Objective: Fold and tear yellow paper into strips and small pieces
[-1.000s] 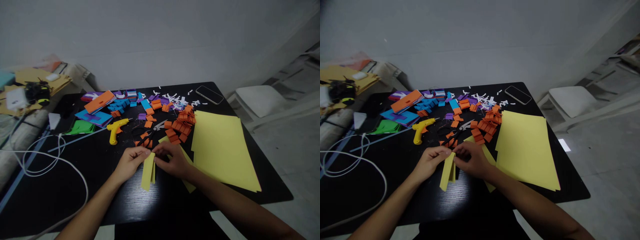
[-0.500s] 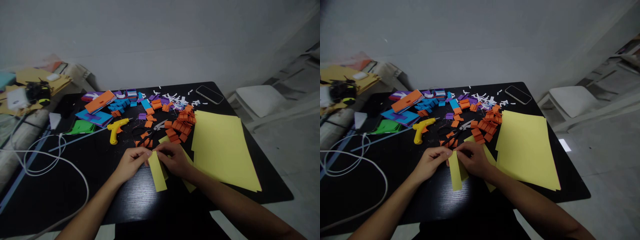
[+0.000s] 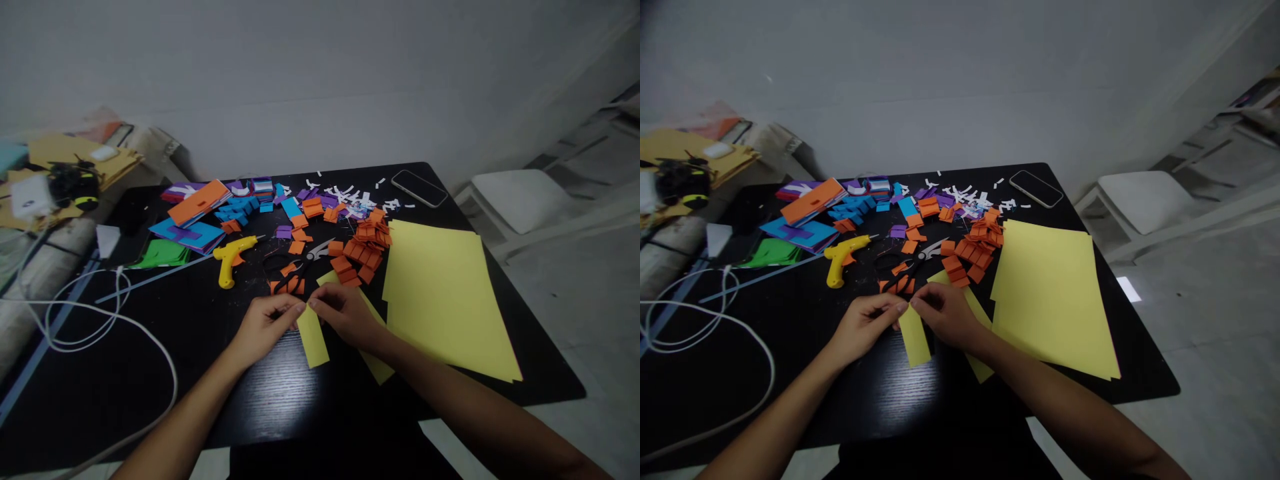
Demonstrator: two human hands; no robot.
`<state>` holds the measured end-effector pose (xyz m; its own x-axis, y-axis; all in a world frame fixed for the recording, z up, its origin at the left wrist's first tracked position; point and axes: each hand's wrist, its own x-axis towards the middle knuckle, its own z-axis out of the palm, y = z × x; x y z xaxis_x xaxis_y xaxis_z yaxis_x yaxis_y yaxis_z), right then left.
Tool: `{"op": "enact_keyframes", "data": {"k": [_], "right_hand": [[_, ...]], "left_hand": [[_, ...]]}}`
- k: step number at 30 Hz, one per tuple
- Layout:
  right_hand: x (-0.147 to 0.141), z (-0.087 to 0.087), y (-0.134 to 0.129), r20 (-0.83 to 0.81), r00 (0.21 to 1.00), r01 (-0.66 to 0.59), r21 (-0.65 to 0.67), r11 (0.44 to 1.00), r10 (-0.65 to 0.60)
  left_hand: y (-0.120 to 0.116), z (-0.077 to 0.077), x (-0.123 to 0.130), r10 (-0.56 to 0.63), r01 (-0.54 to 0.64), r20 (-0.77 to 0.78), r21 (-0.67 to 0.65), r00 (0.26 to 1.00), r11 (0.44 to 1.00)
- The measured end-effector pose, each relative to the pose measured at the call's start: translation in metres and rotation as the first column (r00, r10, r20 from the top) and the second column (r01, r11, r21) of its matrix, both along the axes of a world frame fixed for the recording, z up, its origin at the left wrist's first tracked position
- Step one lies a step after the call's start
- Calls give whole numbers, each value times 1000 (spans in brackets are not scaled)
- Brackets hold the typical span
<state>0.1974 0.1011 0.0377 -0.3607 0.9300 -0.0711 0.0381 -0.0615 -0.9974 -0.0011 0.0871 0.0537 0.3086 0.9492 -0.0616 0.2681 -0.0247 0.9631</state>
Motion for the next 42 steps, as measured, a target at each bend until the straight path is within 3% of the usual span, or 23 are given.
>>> {"op": "enact_keyframes", "data": {"k": [7, 10, 14, 17, 21, 24, 30, 42], "right_hand": [[-1, 1, -2, 33, 999, 27, 47, 999, -28], [-2, 0, 0, 6, 1000, 22, 2, 1000, -22], [-2, -1, 0, -91, 995, -45, -120, 992, 34], [-2, -1, 0, -76, 995, -83, -166, 983, 72], [1, -3, 2, -58, 997, 49, -177, 983, -60], [2, -4, 4, -61, 985, 152, -133, 979, -161], [1, -4, 1, 44, 983, 179, -21, 984, -178], [2, 2, 6, -113, 978, 154, -170, 973, -175]], "left_hand": [[-1, 0, 0, 21, -21, -4, 10, 1000, 1000], [0, -1, -1, 53, -53, 12, 3, 999, 999], [1, -1, -3, 183, -182, 69, -20, 981, 983], [3, 0, -5, 293, -293, 114, -13, 949, 956], [4, 2, -6, 393, -395, 180, -30, 902, 918], [5, 3, -5, 401, -401, 195, -41, 895, 915], [5, 3, -4, 420, -425, 134, 13, 898, 905], [5, -1, -6, 439, -445, 138, 20, 888, 895]]}}
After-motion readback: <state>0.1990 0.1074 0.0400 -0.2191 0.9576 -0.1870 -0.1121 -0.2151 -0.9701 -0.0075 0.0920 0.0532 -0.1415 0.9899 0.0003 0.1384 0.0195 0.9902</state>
